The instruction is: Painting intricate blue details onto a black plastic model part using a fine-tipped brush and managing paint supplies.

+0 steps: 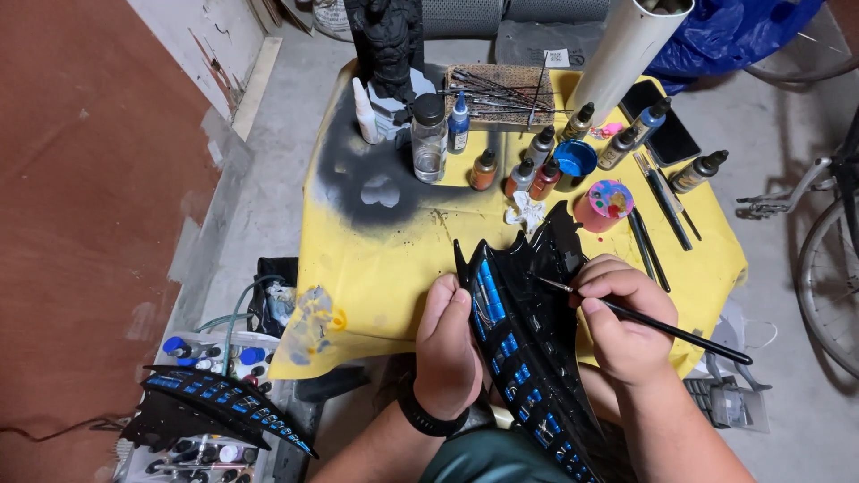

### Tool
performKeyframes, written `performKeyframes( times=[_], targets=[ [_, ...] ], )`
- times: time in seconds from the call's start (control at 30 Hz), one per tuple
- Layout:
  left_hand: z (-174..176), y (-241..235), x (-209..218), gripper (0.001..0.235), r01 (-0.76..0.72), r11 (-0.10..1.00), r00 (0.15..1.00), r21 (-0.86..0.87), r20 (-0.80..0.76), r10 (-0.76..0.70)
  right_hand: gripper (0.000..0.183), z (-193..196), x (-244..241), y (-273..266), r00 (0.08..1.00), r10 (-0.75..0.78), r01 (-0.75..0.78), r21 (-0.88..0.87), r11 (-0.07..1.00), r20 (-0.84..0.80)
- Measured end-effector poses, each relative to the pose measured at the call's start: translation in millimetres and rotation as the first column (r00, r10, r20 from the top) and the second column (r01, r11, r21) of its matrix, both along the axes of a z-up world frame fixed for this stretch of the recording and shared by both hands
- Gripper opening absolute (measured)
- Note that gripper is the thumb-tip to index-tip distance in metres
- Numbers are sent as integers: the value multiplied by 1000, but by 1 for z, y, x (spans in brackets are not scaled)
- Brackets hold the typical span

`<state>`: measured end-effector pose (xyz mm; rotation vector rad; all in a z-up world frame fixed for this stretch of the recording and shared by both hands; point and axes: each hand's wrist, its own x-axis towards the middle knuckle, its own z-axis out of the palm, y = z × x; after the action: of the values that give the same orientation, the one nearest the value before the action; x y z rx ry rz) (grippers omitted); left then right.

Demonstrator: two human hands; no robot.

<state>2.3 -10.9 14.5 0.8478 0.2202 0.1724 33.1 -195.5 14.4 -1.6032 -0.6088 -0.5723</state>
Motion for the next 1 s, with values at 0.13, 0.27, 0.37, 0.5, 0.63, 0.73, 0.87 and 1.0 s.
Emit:
performKeyframes(
  times=[0.13,0.27,0.37,0.5,0.63,0.73,0.87,1.0],
  targets=[
    [-6,1,1,25,0,1000,1000,19,7,0,12,1,0,1,1000,3,-3,3,1000,6],
    [-24,2,11,24,-59,995,983,-81,-178,44,10,0,0,2,999,37,-34,117,993,-26],
    [-104,29,13,50,-195,840,979,506,48,198,7,-13,5,-13,998,37,-18,314,949,-52],
    [-125,69,12,30,-511,134,860,849,502,97,11,-39,12,-51,979,-80,170,533,829,-188],
    [-51,77,22,63,-440,898,863,15,-270,428,11,-59,15,-78,945,-167,309,600,738,-281],
    [-37,97,21,34,-458,889,868,16,-208,451,14,-70,16,-89,922,-161,357,614,704,-351],
    [-27,113,22,31,-347,934,938,-90,-42,345,10,-66,16,-82,797,-353,526,279,803,-489],
    [-32,130,31,35,-443,888,893,-121,-144,426,10,-70,23,-70,778,-452,512,25,858,-436]
  ],
)
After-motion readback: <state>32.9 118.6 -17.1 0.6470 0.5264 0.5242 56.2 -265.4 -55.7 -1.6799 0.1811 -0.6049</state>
